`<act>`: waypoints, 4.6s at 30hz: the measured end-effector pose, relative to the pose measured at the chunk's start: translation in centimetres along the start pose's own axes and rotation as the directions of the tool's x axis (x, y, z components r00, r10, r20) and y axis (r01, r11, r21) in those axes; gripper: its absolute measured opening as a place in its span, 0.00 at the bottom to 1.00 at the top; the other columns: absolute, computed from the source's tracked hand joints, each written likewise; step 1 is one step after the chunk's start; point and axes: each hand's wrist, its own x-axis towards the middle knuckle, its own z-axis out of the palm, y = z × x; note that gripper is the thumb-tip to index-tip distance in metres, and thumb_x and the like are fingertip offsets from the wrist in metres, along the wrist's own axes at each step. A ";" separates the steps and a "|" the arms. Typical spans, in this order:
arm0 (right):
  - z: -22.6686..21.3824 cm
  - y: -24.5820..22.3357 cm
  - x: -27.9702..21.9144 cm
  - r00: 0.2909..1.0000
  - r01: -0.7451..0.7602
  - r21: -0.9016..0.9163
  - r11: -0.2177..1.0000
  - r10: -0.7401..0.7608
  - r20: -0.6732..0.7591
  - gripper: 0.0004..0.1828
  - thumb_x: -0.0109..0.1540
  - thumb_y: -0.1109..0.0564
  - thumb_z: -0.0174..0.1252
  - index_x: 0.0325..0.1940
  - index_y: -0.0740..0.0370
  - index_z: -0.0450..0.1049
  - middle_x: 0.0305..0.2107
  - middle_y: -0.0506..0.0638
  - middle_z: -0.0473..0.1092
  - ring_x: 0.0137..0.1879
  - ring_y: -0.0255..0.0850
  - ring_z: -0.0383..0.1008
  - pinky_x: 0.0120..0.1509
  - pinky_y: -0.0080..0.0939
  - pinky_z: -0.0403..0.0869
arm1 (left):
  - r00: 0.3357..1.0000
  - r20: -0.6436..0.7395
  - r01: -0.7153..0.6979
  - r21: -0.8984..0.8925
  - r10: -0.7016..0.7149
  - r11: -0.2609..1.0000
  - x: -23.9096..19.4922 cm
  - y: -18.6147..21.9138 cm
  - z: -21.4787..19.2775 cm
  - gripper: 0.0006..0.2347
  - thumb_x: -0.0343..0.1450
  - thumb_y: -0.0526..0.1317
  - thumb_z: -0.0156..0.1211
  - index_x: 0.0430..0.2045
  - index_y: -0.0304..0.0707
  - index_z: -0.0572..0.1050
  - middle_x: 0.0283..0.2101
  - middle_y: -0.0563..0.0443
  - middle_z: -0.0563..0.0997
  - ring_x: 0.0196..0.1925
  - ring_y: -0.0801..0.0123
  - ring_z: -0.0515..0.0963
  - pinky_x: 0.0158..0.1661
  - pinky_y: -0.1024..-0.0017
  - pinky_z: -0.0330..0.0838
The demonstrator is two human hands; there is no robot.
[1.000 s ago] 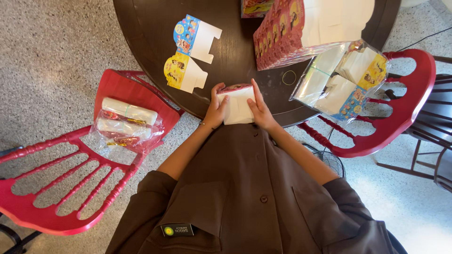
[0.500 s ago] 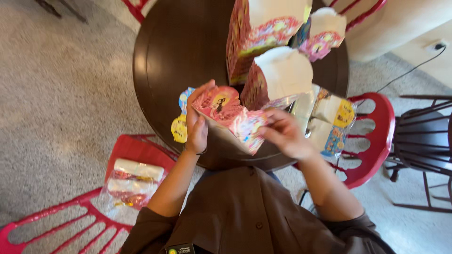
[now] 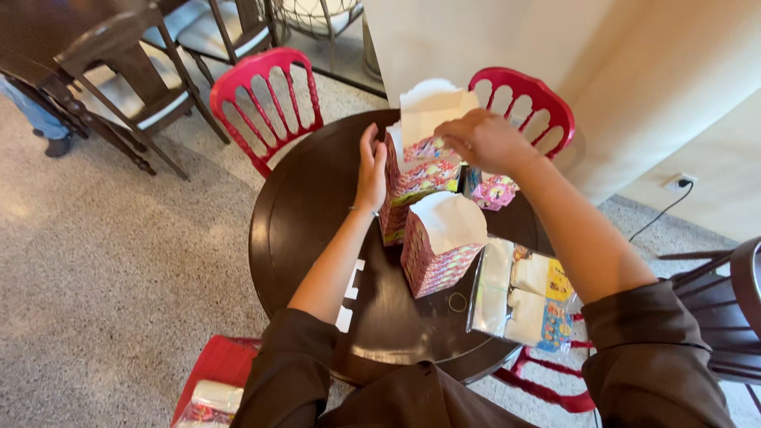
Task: The person assembles flat-packed paper boxes by folding and tucking flaps into slots. They repeatedly pick up a flat box, fold the sides, and secure the structure, then place the finished box on a stack. The person also handles plastic-wrapped packages of boxes and rubber bands on the table.
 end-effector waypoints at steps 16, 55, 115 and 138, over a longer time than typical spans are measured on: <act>3.4 1.0 -0.3 0.998 0.044 0.174 0.984 -0.050 0.030 0.08 0.67 0.58 0.56 0.50 0.60 0.76 0.41 0.53 0.78 0.47 0.54 0.76 0.76 0.56 0.62 | 0.992 0.127 0.010 -0.203 0.016 0.979 -0.9 0.4 0.9 0.32 0.81 0.57 0.36 0.74 0.30 0.47 0.74 0.41 0.58 0.77 0.61 0.57 0.73 0.66 0.50; 3.2 -5.2 -6.4 0.925 0.013 0.083 0.997 0.019 -0.379 0.19 0.66 0.68 0.61 0.60 0.69 0.67 0.61 0.66 0.66 0.69 0.63 0.67 0.74 0.58 0.68 | 0.969 -0.182 0.236 0.504 -0.165 0.831 -19.4 -3.0 -15.0 0.24 0.77 0.47 0.58 0.66 0.38 0.63 0.69 0.40 0.69 0.69 0.50 0.70 0.69 0.57 0.63; 33.6 -26.0 -13.5 0.591 -0.702 0.678 -0.218 0.351 0.726 0.40 0.63 0.55 0.58 0.74 0.63 0.45 0.49 0.55 0.70 0.40 0.39 0.79 0.31 0.40 0.82 | 0.983 0.141 -0.047 0.814 -0.119 0.578 -32.9 6.8 -16.1 0.16 0.68 0.30 0.63 0.51 0.35 0.75 0.55 0.44 0.80 0.58 0.54 0.80 0.55 0.63 0.76; 28.0 -23.3 -27.0 0.291 -0.948 0.314 -0.051 0.262 0.920 0.39 0.57 0.59 0.59 0.75 0.54 0.65 0.50 0.54 0.74 0.49 0.40 0.69 0.55 0.41 0.71 | 0.616 0.541 0.174 0.615 -0.572 0.769 -42.2 3.4 -19.6 0.30 0.67 0.33 0.66 0.67 0.46 0.66 0.70 0.43 0.71 0.72 0.41 0.62 0.66 0.52 0.58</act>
